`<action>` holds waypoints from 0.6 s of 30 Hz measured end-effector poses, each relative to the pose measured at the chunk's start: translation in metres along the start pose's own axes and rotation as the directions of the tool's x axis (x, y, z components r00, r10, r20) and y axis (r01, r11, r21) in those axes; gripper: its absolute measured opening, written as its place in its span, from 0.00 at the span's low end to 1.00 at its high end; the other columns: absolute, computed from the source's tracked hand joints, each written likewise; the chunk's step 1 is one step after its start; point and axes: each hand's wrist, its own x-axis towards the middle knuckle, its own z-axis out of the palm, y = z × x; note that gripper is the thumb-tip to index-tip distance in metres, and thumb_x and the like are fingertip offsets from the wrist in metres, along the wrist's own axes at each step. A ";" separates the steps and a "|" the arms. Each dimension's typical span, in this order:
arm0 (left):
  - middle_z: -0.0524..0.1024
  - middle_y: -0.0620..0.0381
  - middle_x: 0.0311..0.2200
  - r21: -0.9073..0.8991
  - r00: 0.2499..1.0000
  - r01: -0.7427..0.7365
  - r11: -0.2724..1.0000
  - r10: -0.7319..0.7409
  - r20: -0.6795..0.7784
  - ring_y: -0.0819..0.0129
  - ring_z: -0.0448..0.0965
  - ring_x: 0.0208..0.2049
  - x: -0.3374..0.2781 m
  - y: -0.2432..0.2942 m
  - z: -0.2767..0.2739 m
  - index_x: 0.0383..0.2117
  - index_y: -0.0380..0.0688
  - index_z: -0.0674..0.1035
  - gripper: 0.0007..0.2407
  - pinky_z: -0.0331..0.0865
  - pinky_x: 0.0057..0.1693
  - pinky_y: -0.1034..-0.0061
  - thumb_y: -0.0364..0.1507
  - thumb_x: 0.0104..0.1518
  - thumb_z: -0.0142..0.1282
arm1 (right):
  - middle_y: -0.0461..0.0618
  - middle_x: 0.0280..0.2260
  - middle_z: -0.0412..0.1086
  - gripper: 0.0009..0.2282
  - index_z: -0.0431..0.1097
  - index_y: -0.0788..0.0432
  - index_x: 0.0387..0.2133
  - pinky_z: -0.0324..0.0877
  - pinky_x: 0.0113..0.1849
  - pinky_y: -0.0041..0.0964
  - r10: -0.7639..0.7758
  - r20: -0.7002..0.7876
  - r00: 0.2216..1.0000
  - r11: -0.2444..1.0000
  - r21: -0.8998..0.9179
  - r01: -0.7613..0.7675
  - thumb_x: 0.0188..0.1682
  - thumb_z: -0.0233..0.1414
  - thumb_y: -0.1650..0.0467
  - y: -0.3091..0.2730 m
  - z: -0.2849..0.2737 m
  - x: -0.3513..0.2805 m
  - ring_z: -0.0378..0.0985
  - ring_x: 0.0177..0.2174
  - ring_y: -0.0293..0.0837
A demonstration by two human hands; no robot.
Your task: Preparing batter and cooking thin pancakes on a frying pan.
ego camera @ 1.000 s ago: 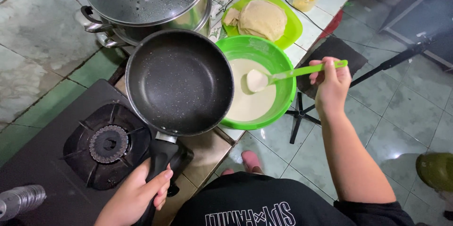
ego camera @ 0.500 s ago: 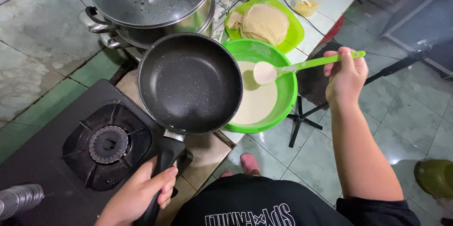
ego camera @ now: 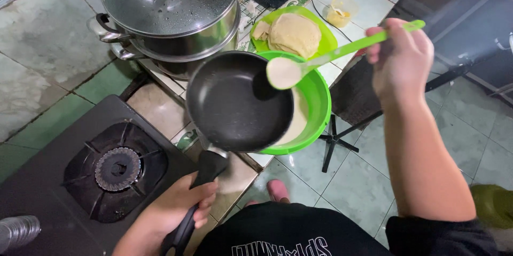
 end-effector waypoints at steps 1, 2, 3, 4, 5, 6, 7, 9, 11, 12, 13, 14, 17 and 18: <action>0.65 0.60 0.16 -0.056 0.998 0.028 0.998 -0.024 0.063 0.72 0.64 0.13 0.004 -0.002 -0.001 0.27 0.42 0.67 0.10 0.61 0.22 0.74 0.30 0.62 0.53 | 0.62 0.34 0.76 0.06 0.65 0.67 0.44 0.67 0.26 0.33 0.014 0.034 0.999 1.000 -0.017 -0.014 0.61 0.48 0.73 0.001 0.010 -0.002 0.73 0.23 0.41; 0.65 0.60 0.16 -0.058 0.998 0.027 0.998 -0.024 0.063 0.72 0.64 0.13 0.006 -0.003 0.000 0.27 0.42 0.67 0.10 0.61 0.22 0.74 0.30 0.62 0.53 | 0.62 0.34 0.76 0.06 0.65 0.67 0.44 0.67 0.26 0.33 0.014 0.035 0.999 1.000 -0.019 -0.014 0.61 0.48 0.73 0.007 0.016 -0.005 0.73 0.23 0.41; 0.64 0.60 0.16 -0.075 0.994 0.039 0.996 -0.031 0.105 0.73 0.64 0.13 0.008 -0.004 0.001 0.27 0.42 0.68 0.09 0.61 0.23 0.75 0.30 0.62 0.53 | 0.60 0.34 0.76 0.06 0.64 0.66 0.44 0.67 0.26 0.32 0.013 0.065 0.998 0.999 -0.046 -0.010 0.61 0.47 0.72 0.014 0.022 -0.009 0.72 0.23 0.40; 0.64 0.61 0.16 -0.091 0.989 0.052 0.995 -0.039 0.145 0.74 0.64 0.14 0.009 -0.005 0.002 0.28 0.42 0.68 0.09 0.61 0.23 0.76 0.31 0.63 0.53 | 0.58 0.34 0.76 0.06 0.64 0.65 0.44 0.67 0.27 0.31 0.014 0.095 0.995 0.997 -0.072 -0.007 0.62 0.47 0.71 0.021 0.029 -0.012 0.71 0.23 0.38; 0.64 0.61 0.16 -0.093 0.989 0.052 0.994 -0.039 0.144 0.74 0.64 0.14 0.010 -0.007 0.001 0.28 0.42 0.68 0.09 0.61 0.23 0.76 0.31 0.63 0.53 | 0.58 0.34 0.76 0.06 0.64 0.65 0.44 0.67 0.27 0.31 0.016 0.096 0.995 0.997 -0.073 -0.009 0.62 0.47 0.71 0.024 0.034 -0.017 0.71 0.23 0.38; 0.64 0.60 0.17 -0.145 0.973 0.055 0.988 -0.021 0.228 0.74 0.64 0.15 0.012 -0.008 0.000 0.29 0.42 0.68 0.09 0.62 0.24 0.76 0.31 0.64 0.54 | 0.56 0.35 0.76 0.06 0.64 0.64 0.44 0.67 0.27 0.30 -0.020 0.140 0.990 0.992 -0.123 0.037 0.63 0.45 0.71 0.027 0.039 -0.022 0.71 0.24 0.37; 0.63 0.60 0.17 -0.196 0.951 0.063 0.979 0.001 0.310 0.74 0.64 0.15 0.014 -0.010 0.000 0.31 0.41 0.68 0.10 0.62 0.25 0.77 0.31 0.65 0.54 | 0.54 0.35 0.76 0.06 0.63 0.62 0.45 0.68 0.28 0.30 -0.053 0.185 0.981 0.982 -0.170 0.085 0.63 0.44 0.70 0.030 0.044 -0.027 0.72 0.25 0.36; 0.63 0.61 0.17 -0.228 0.963 0.102 0.968 -0.038 0.268 0.76 0.63 0.14 0.014 -0.005 0.008 0.35 0.42 0.70 0.07 0.61 0.23 0.77 0.31 0.62 0.54 | 0.54 0.37 0.76 0.06 0.62 0.63 0.46 0.69 0.31 0.30 -0.143 0.269 0.953 0.953 -0.221 0.205 0.65 0.43 0.71 0.022 0.052 -0.044 0.72 0.27 0.37; 0.63 0.63 0.17 -0.261 0.971 0.134 0.956 -0.074 0.228 0.77 0.62 0.13 0.015 -0.004 0.012 0.39 0.42 0.72 0.08 0.59 0.22 0.78 0.32 0.60 0.53 | 0.54 0.40 0.76 0.05 0.61 0.64 0.48 0.70 0.34 0.30 -0.227 0.359 0.905 0.908 -0.257 0.330 0.67 0.42 0.72 0.008 0.064 -0.060 0.73 0.30 0.37; 0.63 0.63 0.17 -0.284 0.969 0.100 0.954 -0.029 0.244 0.78 0.62 0.14 0.017 -0.005 0.012 0.41 0.40 0.71 0.10 0.59 0.22 0.79 0.31 0.60 0.54 | 0.54 0.40 0.77 0.05 0.62 0.65 0.47 0.72 0.35 0.30 -0.254 0.421 0.871 0.844 -0.343 0.412 0.67 0.42 0.73 -0.001 0.070 -0.068 0.75 0.31 0.37; 0.63 0.64 0.17 -0.307 0.966 0.066 0.949 0.017 0.259 0.79 0.62 0.14 0.018 -0.006 0.012 0.44 0.38 0.71 0.11 0.58 0.22 0.80 0.31 0.60 0.54 | 0.54 0.40 0.77 0.06 0.63 0.66 0.47 0.73 0.36 0.29 -0.271 0.484 0.832 0.764 -0.418 0.492 0.66 0.42 0.74 -0.011 0.077 -0.075 0.77 0.31 0.37; 0.63 0.64 0.17 -0.310 0.965 0.060 0.949 0.024 0.262 0.79 0.62 0.14 0.021 -0.006 0.012 0.44 0.38 0.71 0.11 0.58 0.22 0.80 0.31 0.60 0.54 | 0.54 0.40 0.77 0.06 0.63 0.66 0.47 0.73 0.36 0.29 -0.274 0.489 0.828 0.760 -0.417 0.498 0.66 0.42 0.74 -0.015 0.080 -0.079 0.77 0.31 0.37; 0.62 0.65 0.17 -0.381 0.947 0.005 0.925 0.118 0.299 0.80 0.62 0.14 0.029 -0.007 0.010 0.44 0.39 0.71 0.11 0.58 0.22 0.82 0.31 0.61 0.54 | 0.53 0.42 0.78 0.04 0.63 0.67 0.46 0.75 0.37 0.30 -0.314 0.599 0.737 0.642 -0.437 0.629 0.64 0.43 0.75 -0.026 0.088 -0.087 0.78 0.31 0.37; 0.62 0.65 0.18 -0.379 0.926 -0.004 0.925 0.147 0.348 0.80 0.62 0.15 0.033 -0.008 0.008 0.44 0.40 0.70 0.11 0.58 0.23 0.82 0.31 0.62 0.55 | 0.54 0.43 0.77 0.04 0.63 0.67 0.47 0.75 0.38 0.30 -0.335 0.611 0.718 0.641 -0.410 0.648 0.64 0.43 0.76 -0.028 0.090 -0.089 0.78 0.33 0.38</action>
